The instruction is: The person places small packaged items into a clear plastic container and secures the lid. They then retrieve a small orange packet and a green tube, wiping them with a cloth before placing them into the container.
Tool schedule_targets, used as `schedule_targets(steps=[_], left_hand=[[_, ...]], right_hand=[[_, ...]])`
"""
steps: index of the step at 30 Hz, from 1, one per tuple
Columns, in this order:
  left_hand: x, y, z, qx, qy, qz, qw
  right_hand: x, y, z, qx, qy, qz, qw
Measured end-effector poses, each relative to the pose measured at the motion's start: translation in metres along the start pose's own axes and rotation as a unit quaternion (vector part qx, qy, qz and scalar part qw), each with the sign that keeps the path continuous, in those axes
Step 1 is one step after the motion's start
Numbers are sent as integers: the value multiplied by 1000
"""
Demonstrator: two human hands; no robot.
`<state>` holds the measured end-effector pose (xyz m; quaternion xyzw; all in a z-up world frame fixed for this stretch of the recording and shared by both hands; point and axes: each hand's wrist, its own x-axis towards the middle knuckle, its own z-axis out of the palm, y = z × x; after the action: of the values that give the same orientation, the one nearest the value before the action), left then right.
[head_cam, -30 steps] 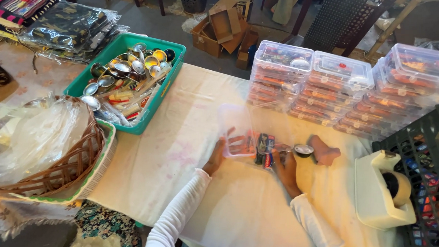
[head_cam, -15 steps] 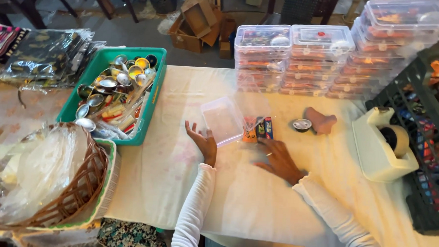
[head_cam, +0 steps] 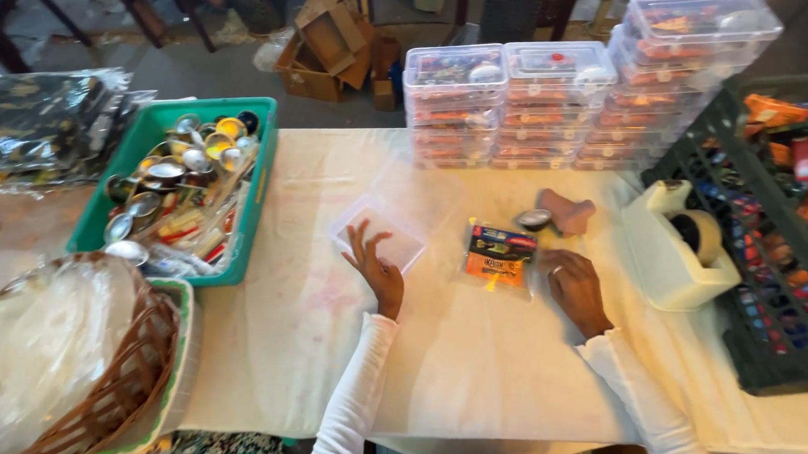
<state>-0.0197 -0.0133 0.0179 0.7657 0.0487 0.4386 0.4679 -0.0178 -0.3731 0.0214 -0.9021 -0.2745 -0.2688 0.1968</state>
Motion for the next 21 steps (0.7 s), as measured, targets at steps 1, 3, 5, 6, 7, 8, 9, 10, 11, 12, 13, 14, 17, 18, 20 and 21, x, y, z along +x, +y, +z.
schedule_targets(steps=[1,3,5,6,7,8,9,10,11,12,13,14,17,18,20,21], left_hand=[[-8,2,5,-7,-4,-1,1000],[-23,7,12,6,-102,24,995],[-25,13,15,21,-129,62,989],[-25,15,13,43,-153,98,982],[-21,13,12,40,-155,98,982],[-16,10,9,60,-134,120,982],[-10,7,6,79,-112,141,980],[-2,5,1,78,-112,139,981],[7,3,-5,95,-52,120,987],[15,0,-11,114,9,102,988],[16,-4,-11,115,10,100,988],[19,-9,-14,115,54,50,991],[18,-53,-6,109,104,-62,987],[15,-72,-3,102,106,-127,981],[14,-80,2,71,85,-115,987],[13,-84,4,36,61,-105,992]], right_hand=[[3,-5,-6,-7,0,4,1000],[10,-16,-17,-31,89,122,988],[8,-17,-14,-25,51,185,981],[7,-19,-10,-13,11,245,969],[6,-24,-10,-15,11,247,969],[6,-29,-7,-5,-41,271,962],[7,-35,-5,5,-93,294,951],[10,-41,-7,3,-95,293,951],[13,-48,-8,13,-102,295,950],[16,-54,-8,25,-110,295,949],[13,-51,-9,24,-112,294,949],[12,-51,-7,73,-100,304,945],[5,-41,6,205,-71,327,920],[2,-39,12,285,-54,342,894],[-14,-18,41,390,-43,349,851],[-23,-9,56,485,-31,355,798]])
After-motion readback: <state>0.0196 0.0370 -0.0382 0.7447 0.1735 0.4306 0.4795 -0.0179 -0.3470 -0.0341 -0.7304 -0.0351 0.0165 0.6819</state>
